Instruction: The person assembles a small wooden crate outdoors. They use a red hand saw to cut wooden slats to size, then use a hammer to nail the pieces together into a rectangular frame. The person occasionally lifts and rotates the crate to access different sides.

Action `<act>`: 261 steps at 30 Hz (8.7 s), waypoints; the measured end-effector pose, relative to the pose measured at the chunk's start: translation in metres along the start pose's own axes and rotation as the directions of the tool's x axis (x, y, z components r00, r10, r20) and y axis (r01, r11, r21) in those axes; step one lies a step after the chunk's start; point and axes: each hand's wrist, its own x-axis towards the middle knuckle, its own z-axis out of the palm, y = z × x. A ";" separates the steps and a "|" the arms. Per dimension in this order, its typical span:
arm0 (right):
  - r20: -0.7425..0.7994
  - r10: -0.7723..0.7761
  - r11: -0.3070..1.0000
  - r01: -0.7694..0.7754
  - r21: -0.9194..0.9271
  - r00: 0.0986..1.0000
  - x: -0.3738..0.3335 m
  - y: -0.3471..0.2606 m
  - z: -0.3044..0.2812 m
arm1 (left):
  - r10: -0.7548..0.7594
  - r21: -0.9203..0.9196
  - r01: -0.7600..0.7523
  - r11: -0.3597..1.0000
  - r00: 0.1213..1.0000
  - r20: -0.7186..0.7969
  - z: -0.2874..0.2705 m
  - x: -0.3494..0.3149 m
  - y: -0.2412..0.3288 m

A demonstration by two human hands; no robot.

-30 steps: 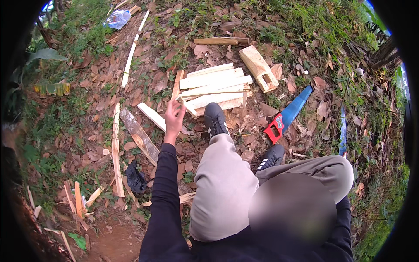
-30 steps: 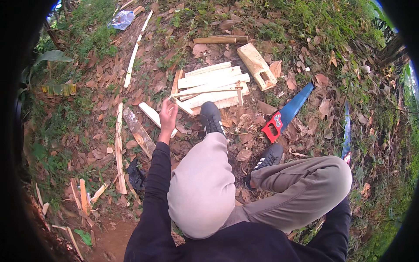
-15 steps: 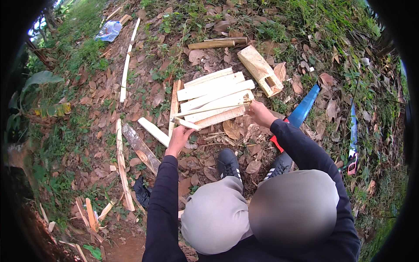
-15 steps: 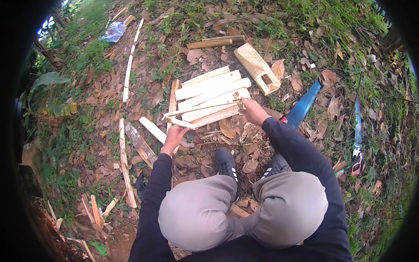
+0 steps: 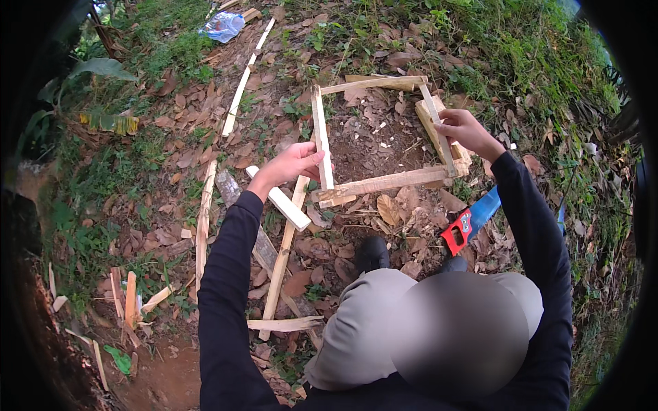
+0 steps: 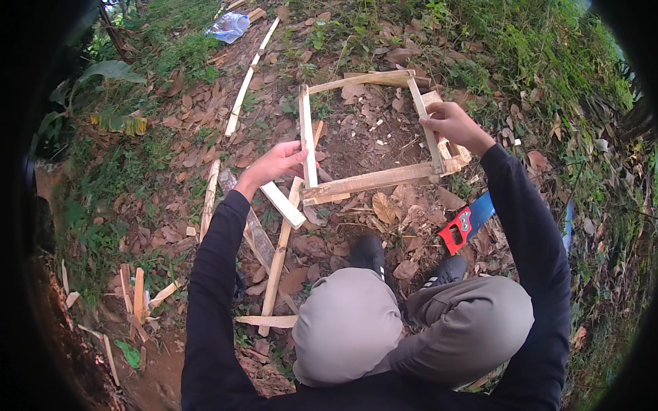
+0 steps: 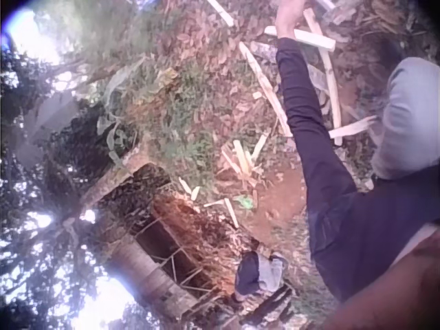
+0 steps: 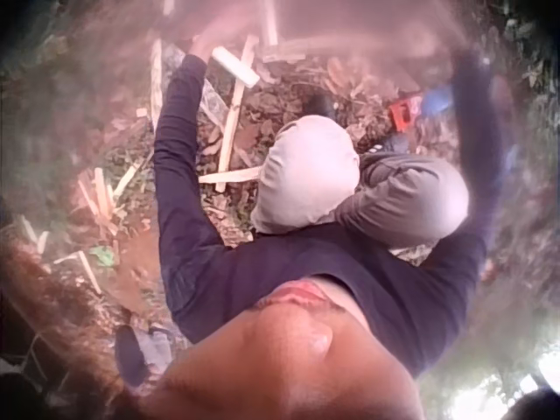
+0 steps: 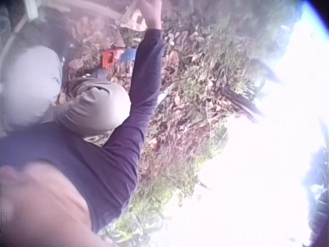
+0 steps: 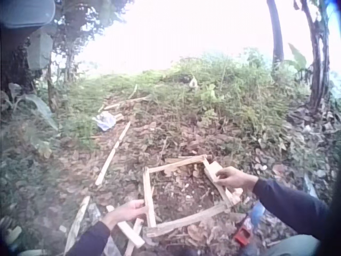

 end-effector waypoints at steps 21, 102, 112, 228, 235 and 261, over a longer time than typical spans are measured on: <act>-0.422 0.236 0.945 -0.106 0.309 0.875 -0.012 0.061 0.097 | -0.173 -0.540 -0.209 0.816 0.802 -0.572 0.067 0.073 -0.038; -0.307 0.357 0.906 -0.246 0.345 0.882 0.024 0.063 -0.014 | -0.158 0.158 0.260 0.953 0.867 -0.473 -0.055 0.126 0.018; -0.243 -0.305 0.951 0.279 -0.135 0.921 -0.094 0.073 0.016 | 0.505 0.625 -0.062 0.778 0.655 -0.563 0.046 -0.030 -0.005; -0.219 0.217 0.760 -0.024 0.650 0.951 -0.145 0.058 0.098 | 0.452 0.844 -0.075 0.532 0.867 -0.209 0.134 0.057 0.106; -0.200 0.255 0.839 -0.114 0.532 0.946 -0.179 0.087 0.098 | 0.316 0.995 0.069 0.071 0.945 -0.088 0.193 0.074 0.053; -0.462 -0.035 0.595 -0.353 -0.722 0.886 -0.244 0.107 0.014 | 0.426 0.959 -0.019 0.283 0.898 -0.108 0.174 0.077 0.047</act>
